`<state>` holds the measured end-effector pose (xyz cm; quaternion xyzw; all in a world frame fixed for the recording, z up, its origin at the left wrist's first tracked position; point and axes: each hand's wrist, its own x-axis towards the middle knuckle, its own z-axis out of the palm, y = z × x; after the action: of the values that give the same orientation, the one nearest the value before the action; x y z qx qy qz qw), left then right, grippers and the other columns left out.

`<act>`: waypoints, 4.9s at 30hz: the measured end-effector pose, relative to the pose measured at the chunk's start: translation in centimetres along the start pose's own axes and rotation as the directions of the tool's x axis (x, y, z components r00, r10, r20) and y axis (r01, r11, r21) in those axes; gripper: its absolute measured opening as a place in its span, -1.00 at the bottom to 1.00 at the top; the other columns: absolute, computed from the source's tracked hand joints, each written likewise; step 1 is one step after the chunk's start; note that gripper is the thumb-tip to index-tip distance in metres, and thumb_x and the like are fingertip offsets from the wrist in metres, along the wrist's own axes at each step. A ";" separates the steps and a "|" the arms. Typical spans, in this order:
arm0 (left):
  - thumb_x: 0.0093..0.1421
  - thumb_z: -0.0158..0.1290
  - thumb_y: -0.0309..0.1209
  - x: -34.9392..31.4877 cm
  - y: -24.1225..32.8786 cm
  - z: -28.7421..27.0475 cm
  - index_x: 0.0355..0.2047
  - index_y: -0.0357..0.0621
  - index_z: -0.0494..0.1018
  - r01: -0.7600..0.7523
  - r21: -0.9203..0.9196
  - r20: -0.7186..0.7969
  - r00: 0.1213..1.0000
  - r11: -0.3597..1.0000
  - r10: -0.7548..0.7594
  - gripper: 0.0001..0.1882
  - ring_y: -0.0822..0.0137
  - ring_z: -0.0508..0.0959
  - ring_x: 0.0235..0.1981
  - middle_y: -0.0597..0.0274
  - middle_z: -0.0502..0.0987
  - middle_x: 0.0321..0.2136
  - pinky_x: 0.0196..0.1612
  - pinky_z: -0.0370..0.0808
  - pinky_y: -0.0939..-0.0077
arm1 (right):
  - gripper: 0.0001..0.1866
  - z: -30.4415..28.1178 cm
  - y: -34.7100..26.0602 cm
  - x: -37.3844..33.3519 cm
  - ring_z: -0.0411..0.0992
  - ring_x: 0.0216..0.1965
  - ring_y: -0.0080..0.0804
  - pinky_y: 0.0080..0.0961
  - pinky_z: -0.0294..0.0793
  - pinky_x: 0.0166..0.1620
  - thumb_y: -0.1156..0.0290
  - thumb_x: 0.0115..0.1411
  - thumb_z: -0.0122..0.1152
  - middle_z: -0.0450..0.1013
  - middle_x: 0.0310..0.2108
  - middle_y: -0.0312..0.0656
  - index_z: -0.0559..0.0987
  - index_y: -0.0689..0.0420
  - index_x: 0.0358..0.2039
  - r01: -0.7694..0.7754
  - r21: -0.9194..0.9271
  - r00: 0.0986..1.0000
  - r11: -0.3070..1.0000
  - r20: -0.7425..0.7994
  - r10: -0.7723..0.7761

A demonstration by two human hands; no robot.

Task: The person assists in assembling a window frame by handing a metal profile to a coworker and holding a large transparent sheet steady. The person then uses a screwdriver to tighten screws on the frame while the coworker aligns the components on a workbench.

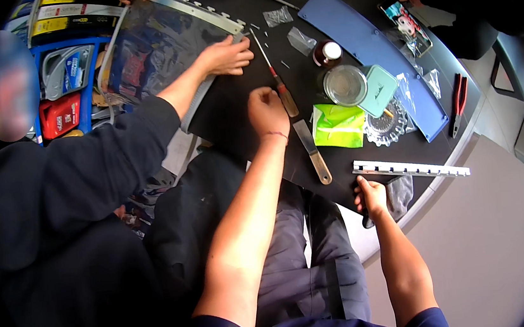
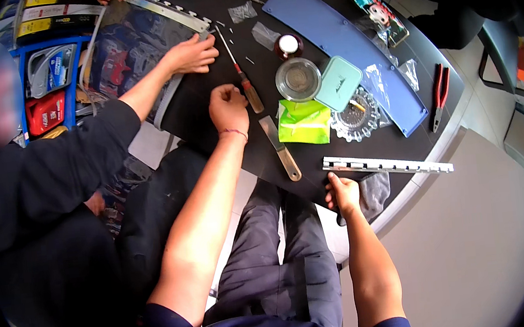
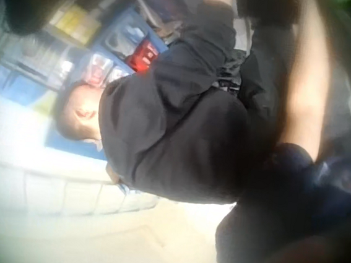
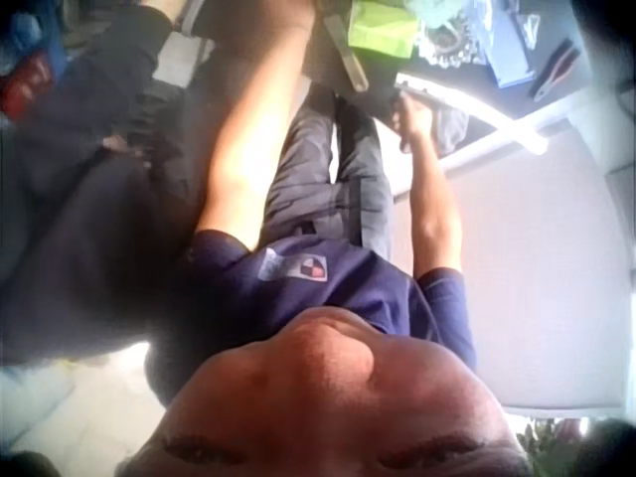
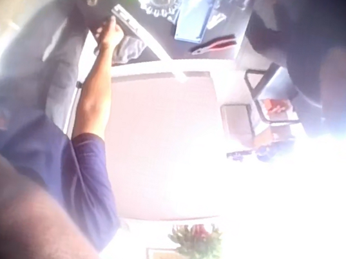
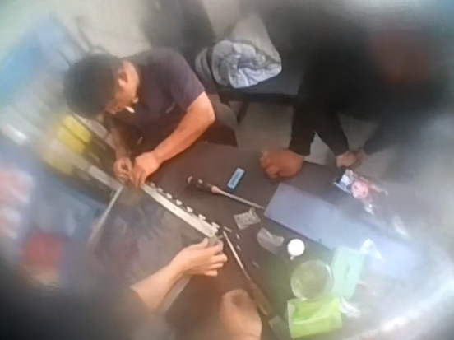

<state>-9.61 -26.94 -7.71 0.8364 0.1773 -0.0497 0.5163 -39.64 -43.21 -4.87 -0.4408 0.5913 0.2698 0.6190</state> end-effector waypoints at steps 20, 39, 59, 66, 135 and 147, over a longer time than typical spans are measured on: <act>0.29 0.06 -0.51 2.0 2.3 -4.4 -0.29 -0.29 0.45 0.278 -0.136 0.299 0.927 0.951 -0.228 -0.92 0.42 0.52 -0.55 0.23 0.50 -0.50 -0.47 0.55 0.53 | -0.62 21.9 -22.2 -0.2 0.58 -0.30 -0.20 -0.34 0.60 -0.38 0.18 0.10 0.31 0.43 -0.24 -0.13 0.36 0.09 -0.23 0.367 -0.905 0.685 0.213 0.109 -0.721; 0.27 0.07 -0.51 1.9 -0.8 -5.0 -0.21 -0.30 0.45 0.392 -0.006 0.387 0.849 0.920 -0.359 -0.88 0.46 0.53 -0.53 0.20 0.52 -0.45 -0.46 0.54 0.56 | -0.54 9.0 -11.4 -9.3 0.53 -0.34 -0.07 -0.26 0.54 -0.32 0.31 0.11 0.27 0.48 -0.23 -0.08 0.42 0.09 0.02 0.370 -0.825 0.647 0.428 -0.102 -0.756; 0.27 0.08 -0.54 1.0 -2.5 -5.4 -0.28 -0.33 0.48 0.349 -0.038 0.318 0.893 0.936 -0.320 -0.92 0.47 0.52 -0.56 0.22 0.55 -0.49 -0.47 0.53 0.56 | -0.67 22.5 -19.7 2.6 0.48 -0.29 0.00 -0.12 0.52 -0.32 0.32 0.01 0.27 0.38 -0.29 -0.05 0.37 0.14 -0.27 0.631 -0.680 0.517 0.374 0.009 -0.856; 0.26 0.11 -0.51 0.4 -1.6 -5.6 -0.25 -0.28 0.48 0.346 -0.015 0.331 0.887 0.938 -0.322 -0.90 0.47 0.53 -0.50 0.25 0.53 -0.44 -0.43 0.55 0.56 | -0.74 18.4 -15.0 2.1 0.44 -0.50 -0.01 -0.18 0.43 -0.39 0.36 0.01 0.21 0.41 -0.56 -0.03 0.37 0.19 -0.34 0.679 -0.383 0.679 0.627 0.001 -0.735; 0.23 0.12 -0.47 0.6 -4.4 -5.5 -0.34 -0.20 0.47 -0.064 0.257 0.382 0.923 0.964 -0.041 -0.93 0.50 0.46 -0.56 0.31 0.47 -0.54 -0.52 0.48 0.56 | -0.74 17.0 -15.0 4.6 0.35 -0.60 -0.34 -0.37 0.38 -0.42 0.23 0.05 0.28 0.40 -0.65 -0.15 0.55 0.19 -0.43 0.583 -0.227 0.812 0.780 0.114 -0.573; 0.16 0.15 -0.53 0.4 -3.3 -5.3 -0.40 -0.24 0.47 0.061 0.229 0.368 0.919 0.972 -0.144 -0.93 0.33 0.47 -0.47 0.17 0.49 -0.46 -0.34 0.45 0.43 | -0.71 16.9 -15.3 4.1 0.36 -0.59 -0.29 -0.33 0.39 -0.41 0.21 0.04 0.28 0.40 -0.65 -0.13 0.53 0.21 -0.45 0.593 -0.258 0.803 0.763 0.118 -0.584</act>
<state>-10.91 -20.81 -8.12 0.8504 0.1110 -0.2575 0.4451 -17.59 -36.51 -6.86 -0.6832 0.3691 0.1502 0.6119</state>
